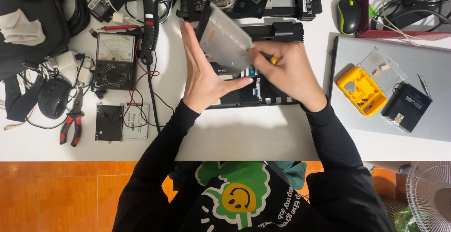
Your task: The person uses a screwdriver to remove screws from a laptop optical drive, then pries at the drive's metal casing and uses a hair dryer to blow hot air onto it while working the case open with their hands on a cluttered workbench.
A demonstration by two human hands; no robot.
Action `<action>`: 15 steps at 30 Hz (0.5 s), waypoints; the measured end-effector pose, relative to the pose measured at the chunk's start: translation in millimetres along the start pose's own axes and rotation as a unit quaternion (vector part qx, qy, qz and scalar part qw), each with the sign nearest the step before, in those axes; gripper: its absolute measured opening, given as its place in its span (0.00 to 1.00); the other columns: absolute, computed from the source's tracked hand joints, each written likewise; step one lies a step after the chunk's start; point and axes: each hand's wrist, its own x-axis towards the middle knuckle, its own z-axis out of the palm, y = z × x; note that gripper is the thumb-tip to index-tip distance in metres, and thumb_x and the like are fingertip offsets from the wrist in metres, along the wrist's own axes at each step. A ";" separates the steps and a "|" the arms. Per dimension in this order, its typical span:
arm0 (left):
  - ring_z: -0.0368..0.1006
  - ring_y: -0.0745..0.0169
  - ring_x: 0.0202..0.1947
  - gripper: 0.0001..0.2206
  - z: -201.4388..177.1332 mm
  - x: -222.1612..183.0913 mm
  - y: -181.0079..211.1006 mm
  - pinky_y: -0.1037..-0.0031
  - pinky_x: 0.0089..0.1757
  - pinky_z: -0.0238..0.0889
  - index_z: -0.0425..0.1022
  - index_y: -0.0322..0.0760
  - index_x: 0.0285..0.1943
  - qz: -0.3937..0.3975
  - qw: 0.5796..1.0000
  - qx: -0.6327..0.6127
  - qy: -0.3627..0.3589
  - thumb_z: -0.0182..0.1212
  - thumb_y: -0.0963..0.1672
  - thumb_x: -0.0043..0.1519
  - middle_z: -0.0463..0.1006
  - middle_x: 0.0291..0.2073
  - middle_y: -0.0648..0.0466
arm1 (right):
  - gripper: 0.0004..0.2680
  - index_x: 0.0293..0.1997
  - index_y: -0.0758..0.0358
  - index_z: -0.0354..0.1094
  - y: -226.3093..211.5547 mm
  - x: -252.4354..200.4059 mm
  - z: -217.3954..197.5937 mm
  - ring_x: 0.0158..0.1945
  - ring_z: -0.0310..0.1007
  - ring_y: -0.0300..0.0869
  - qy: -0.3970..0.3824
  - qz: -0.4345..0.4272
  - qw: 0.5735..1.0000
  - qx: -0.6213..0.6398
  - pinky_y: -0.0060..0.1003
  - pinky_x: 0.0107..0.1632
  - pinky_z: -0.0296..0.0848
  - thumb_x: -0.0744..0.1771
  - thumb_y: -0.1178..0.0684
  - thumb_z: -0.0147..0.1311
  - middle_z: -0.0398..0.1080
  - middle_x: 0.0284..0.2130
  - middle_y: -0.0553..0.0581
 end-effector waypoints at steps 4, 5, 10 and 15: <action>0.39 0.28 0.79 0.71 0.0 1.3 4.0 0.46 0.73 0.45 0.23 0.30 0.80 -0.004 0.999 0.039 -0.005 0.88 0.56 0.46 0.33 0.77 0.30 | 0.07 0.47 0.69 0.78 -15.7 1.7 7.2 0.19 0.72 0.36 -0.007 0.046 0.998 -0.035 0.31 0.24 0.66 0.68 0.57 0.59 0.78 0.30 0.63; 0.42 0.30 0.79 0.69 1.1 -0.4 3.1 0.47 0.73 0.47 0.25 0.30 0.81 -0.011 1.000 0.019 -0.013 0.88 0.55 0.47 0.37 0.77 0.31 | 0.07 0.47 0.69 0.78 -17.6 1.6 8.5 0.19 0.72 0.36 -0.017 0.059 0.998 -0.027 0.31 0.24 0.65 0.68 0.57 0.58 0.78 0.30 0.64; 0.43 0.30 0.78 0.66 2.2 -0.7 -1.6 0.48 0.72 0.52 0.27 0.32 0.81 0.000 1.000 -0.025 -0.019 0.87 0.51 0.49 0.39 0.77 0.34 | 0.08 0.46 0.67 0.78 -16.4 1.7 5.9 0.20 0.73 0.36 -0.048 0.048 0.997 -0.020 0.30 0.23 0.67 0.67 0.55 0.59 0.79 0.33 0.62; 0.39 0.28 0.79 0.59 1.7 0.9 -3.8 0.46 0.70 0.59 0.37 0.44 0.82 0.053 0.996 -0.028 -0.059 0.87 0.48 0.49 0.33 0.76 0.34 | 0.06 0.41 0.63 0.79 -21.9 3.5 -4.2 0.20 0.69 0.45 -0.100 0.039 0.991 -0.081 0.38 0.26 0.66 0.66 0.55 0.58 0.76 0.28 0.57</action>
